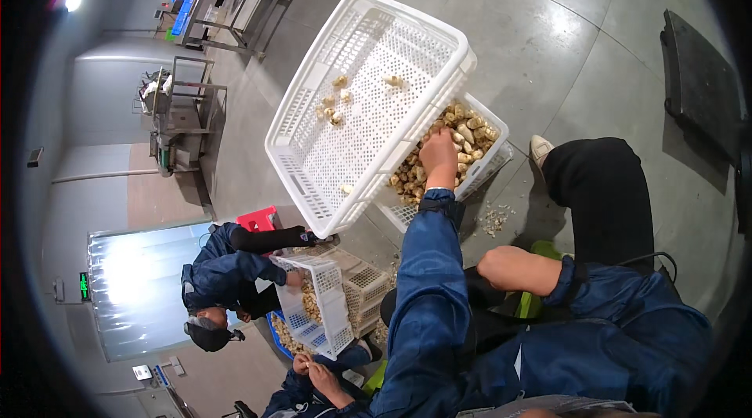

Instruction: The person picks up individual mushrooms from a lower container, peels or cleans them by hand, and places the processed mushrooms into a white plastic crate.

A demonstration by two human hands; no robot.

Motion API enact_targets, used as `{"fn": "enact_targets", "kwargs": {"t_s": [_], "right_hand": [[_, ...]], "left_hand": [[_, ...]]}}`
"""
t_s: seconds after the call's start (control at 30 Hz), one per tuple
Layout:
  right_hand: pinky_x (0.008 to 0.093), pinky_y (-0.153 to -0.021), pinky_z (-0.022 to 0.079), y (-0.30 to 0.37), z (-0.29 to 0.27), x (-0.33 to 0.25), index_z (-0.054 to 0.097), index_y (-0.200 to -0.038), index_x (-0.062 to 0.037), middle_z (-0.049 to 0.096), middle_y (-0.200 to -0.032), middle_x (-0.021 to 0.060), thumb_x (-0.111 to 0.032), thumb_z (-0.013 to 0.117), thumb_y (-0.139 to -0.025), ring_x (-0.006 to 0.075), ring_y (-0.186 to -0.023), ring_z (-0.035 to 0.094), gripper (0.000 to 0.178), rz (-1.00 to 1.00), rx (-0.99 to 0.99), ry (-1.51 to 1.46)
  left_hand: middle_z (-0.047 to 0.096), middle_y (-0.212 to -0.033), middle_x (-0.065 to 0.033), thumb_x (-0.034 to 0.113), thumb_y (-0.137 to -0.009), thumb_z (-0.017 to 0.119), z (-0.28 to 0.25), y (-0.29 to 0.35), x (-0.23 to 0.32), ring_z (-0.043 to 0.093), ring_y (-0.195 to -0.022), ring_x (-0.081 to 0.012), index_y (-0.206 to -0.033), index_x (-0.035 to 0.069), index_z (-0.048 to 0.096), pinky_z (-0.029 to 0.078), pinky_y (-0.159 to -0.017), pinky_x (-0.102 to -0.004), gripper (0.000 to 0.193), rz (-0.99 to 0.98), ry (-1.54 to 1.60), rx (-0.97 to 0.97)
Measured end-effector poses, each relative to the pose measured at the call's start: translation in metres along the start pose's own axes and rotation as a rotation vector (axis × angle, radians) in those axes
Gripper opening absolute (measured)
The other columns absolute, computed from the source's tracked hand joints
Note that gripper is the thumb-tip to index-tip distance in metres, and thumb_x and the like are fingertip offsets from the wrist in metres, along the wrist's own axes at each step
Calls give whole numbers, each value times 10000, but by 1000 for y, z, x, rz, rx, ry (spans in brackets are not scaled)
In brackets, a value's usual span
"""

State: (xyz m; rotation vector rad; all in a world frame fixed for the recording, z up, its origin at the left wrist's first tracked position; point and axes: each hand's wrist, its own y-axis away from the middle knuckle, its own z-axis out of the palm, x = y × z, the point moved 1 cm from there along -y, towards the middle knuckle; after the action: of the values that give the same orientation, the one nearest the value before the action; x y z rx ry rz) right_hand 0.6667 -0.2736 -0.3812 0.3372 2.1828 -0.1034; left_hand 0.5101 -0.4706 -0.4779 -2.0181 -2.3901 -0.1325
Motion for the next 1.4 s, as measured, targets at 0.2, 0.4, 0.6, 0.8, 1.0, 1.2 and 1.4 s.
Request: {"fn": "enact_targets", "kwargs": {"t_s": [0.2,0.4,0.6,0.8,1.0,1.2,1.4], "right_hand": [[447,-626,521,-4,-3,3,651,-696,4,639,-704,201,-103,615,-704,388,-688,640,113,71,21,0],[442,-714,505,-13,-39,-1,615,-777,-27,615,-789,162,-154,619,-787,361,-815,614,127,16,469,-122],[350,-665,480,-22,-44,-7,631,-914,13,617,-875,122,-156,648,-846,246,-755,607,182,17,595,-482],[232,-626,445,-29,-26,-12,659,-1071,18,614,-967,18,-160,655,-881,49,-730,522,260,34,523,-953],[212,-590,398,-21,-31,-20,671,-1081,-4,607,-871,-18,-185,644,-896,19,-668,474,260,54,291,-893],[216,-665,430,-15,-36,-10,684,-1053,-9,634,-855,-11,-210,629,-913,47,-742,534,252,51,140,-941],[223,-719,449,-6,-39,-26,680,-956,8,625,-826,-5,-221,610,-929,56,-777,549,242,-139,248,-891]], "left_hand": [[641,-938,-155,145,-824,621,-6,28,-10,628,-877,-275,-1114,50,635,527,-770,-384,305,-32,376,181],[608,-1111,-87,50,-936,556,-53,127,-21,601,-904,-155,-1246,61,492,513,-774,-283,317,-536,2112,-69],[591,-1131,-86,72,-969,525,-91,210,-21,587,-906,-147,-1265,61,511,513,-773,-261,297,-478,2319,68],[626,-1063,-56,91,-956,561,-100,254,-3,604,-905,-133,-1190,56,551,507,-759,-248,236,-434,2266,98],[630,-1022,-37,96,-928,617,-103,277,3,599,-893,-116,-1112,61,570,495,-777,-246,193,-399,2161,185],[645,-1102,-81,62,-920,619,-109,289,10,625,-928,-143,-1120,43,593,517,-822,-259,202,-324,2023,204],[660,-1054,-81,46,-924,604,-118,287,25,640,-880,-150,-1132,49,615,546,-777,-247,208,-388,2155,294]]}}
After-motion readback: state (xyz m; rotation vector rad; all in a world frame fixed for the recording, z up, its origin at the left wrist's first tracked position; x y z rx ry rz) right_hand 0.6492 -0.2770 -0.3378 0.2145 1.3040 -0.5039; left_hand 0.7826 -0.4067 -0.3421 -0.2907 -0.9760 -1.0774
